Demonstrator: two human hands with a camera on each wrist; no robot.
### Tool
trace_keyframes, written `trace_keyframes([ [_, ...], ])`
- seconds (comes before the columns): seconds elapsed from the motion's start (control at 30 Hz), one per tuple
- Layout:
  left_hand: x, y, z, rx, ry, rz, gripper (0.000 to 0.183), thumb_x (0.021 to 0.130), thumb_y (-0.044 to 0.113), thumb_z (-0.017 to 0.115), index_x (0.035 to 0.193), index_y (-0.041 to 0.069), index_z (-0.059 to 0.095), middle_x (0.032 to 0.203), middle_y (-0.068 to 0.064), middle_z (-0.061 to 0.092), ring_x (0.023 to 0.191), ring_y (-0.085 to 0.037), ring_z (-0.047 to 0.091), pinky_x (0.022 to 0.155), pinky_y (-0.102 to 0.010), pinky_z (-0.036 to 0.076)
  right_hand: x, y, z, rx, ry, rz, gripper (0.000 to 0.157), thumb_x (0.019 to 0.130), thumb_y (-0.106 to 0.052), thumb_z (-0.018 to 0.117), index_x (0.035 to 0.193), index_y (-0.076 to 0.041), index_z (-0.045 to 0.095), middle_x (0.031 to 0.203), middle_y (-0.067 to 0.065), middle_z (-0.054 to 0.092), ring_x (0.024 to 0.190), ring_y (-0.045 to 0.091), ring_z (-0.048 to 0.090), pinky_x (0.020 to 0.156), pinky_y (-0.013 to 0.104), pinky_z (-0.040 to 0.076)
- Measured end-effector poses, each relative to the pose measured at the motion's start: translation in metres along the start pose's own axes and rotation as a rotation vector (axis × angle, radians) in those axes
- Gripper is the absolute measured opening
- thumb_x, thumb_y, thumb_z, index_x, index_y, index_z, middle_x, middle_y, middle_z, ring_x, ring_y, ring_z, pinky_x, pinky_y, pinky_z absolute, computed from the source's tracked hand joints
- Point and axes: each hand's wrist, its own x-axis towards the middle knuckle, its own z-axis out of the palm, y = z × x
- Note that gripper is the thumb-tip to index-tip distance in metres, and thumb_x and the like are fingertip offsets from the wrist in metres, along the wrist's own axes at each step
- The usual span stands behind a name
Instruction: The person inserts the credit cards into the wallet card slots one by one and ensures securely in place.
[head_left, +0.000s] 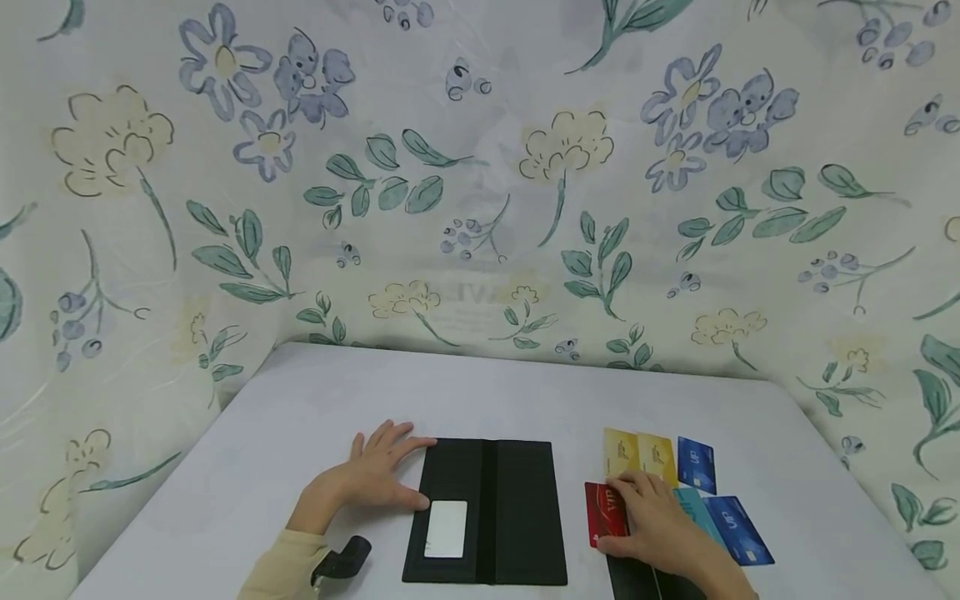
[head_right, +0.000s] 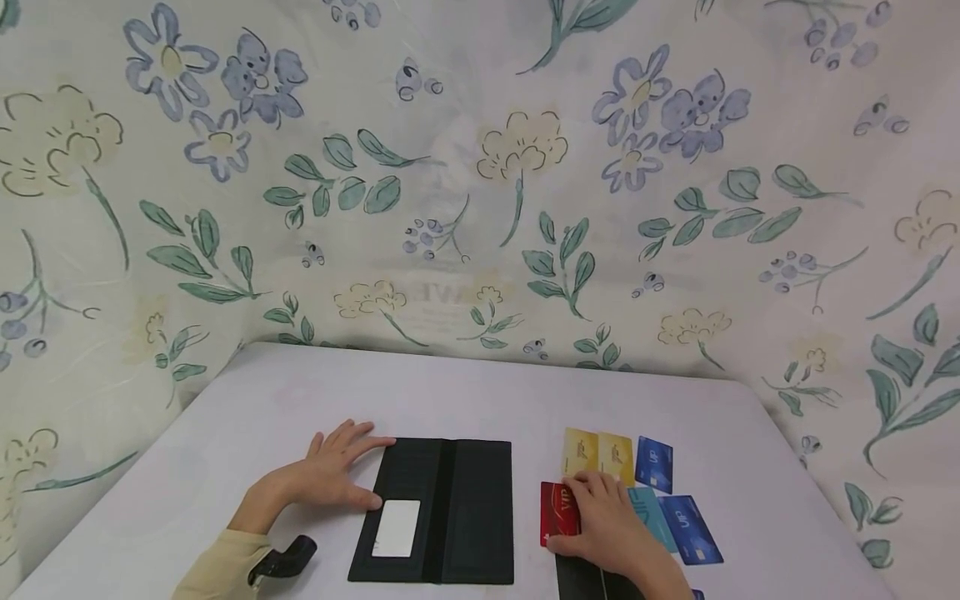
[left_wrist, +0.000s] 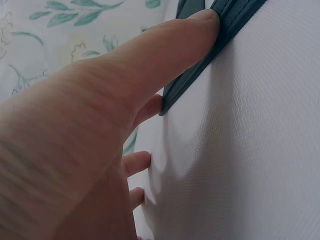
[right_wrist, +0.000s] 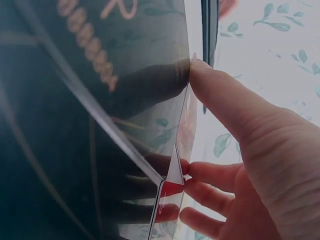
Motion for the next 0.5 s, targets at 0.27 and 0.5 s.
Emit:
trace_keyframes([
  [0.27,0.0007,0.0009,-0.0001,0.003,0.001,0.003,0.084,0.072,0.05,0.082,0.144,0.023,0.047,0.159,-0.02,0.024,0.147,-0.049,0.007,0.109,-0.076,-0.003,-0.0009,-0.0016,-0.0006,-0.009,-0.002,0.034,0.093,0.062,-0.059,0.085,0.131,-0.007,0.053,0.138,0.014,0.046,0.121,0.035,0.042,0.1,0.064,0.043],
  [0.5,-0.0003,0.0014,-0.0012,0.008,0.003,0.003,0.084,0.072,0.05,0.082,0.144,0.023,0.047,0.158,-0.02,0.024,0.147,-0.05,0.007,0.109,-0.076,-0.003,-0.0025,-0.0035,0.001,0.059,-0.006,0.074,0.095,0.058,-0.055,0.089,0.129,-0.008,0.047,0.13,0.012,0.047,0.114,0.03,0.043,0.095,0.056,0.05],
])
